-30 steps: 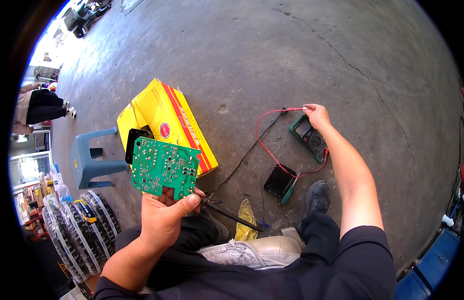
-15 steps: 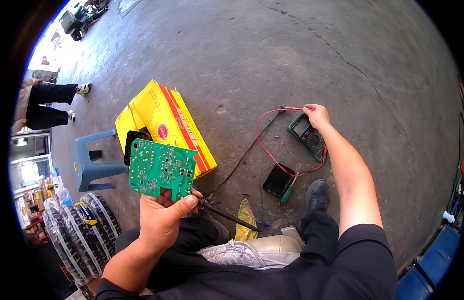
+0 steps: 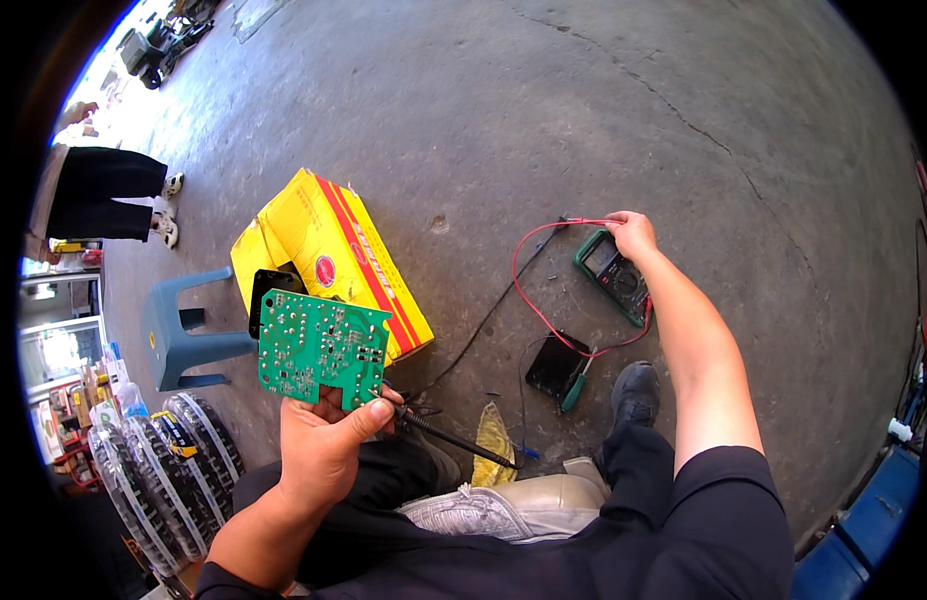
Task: The person tests a green circuit board using a multimeter probe by hand while sitting in a service bay. They hold the board and touch various points with the red probe, then turn the board over to inspect the other side.
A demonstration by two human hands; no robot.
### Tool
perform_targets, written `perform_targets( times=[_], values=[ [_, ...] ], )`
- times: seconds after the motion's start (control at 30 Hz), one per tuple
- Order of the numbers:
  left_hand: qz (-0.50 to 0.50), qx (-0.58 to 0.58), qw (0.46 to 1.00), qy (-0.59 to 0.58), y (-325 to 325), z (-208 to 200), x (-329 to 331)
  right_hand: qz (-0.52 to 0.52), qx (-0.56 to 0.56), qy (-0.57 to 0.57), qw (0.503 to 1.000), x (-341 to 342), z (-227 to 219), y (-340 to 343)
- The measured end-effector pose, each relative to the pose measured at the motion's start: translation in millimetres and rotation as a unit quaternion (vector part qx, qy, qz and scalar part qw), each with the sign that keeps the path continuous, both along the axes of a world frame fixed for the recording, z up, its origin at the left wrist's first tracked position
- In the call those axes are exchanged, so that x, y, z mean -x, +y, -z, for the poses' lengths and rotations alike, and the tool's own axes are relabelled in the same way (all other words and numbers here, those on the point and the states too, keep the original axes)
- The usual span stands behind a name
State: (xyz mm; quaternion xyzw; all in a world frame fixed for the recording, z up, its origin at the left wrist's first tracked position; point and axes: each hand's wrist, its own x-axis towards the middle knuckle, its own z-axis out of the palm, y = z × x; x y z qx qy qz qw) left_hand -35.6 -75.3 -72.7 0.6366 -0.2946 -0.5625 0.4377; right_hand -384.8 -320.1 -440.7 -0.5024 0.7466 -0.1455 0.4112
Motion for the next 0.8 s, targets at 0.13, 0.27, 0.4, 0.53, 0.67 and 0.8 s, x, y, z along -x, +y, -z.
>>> perform_targets(
  times=[0.13, 0.27, 0.4, 0.53, 0.67, 0.8],
  values=[
    [-0.015, 0.002, 1.000, 0.014, -0.2, -0.4, 1.2, -0.021, -0.001, 0.037, 0.999, 0.2, -2.0, 0.0],
    [-0.018, 0.011, 1.000, 0.021, -1.5, 0.8, 2.0, -0.014, -0.009, 0.060, 0.998, -2.1, -3.6, -0.6],
    [-0.019, 0.012, 1.000, 0.014, -1.8, 1.3, 2.2, -0.013, -0.013, 0.081, 0.997, -3.7, -2.8, -1.4],
    [-0.020, 0.009, 1.000, 0.011, -1.0, 0.4, 1.6, -0.016, -0.015, 0.095, 0.995, -4.2, -1.5, -2.5],
    [-0.025, 0.007, 0.999, 0.024, -1.5, -0.6, 0.7, -0.022, -0.015, 0.098, 0.995, -4.6, -1.3, -3.4],
    [-0.026, 0.007, 1.000, 0.016, -1.3, -0.7, 0.5, -0.031, -0.013, 0.104, 0.994, -4.3, -1.6, -4.0]
  ],
)
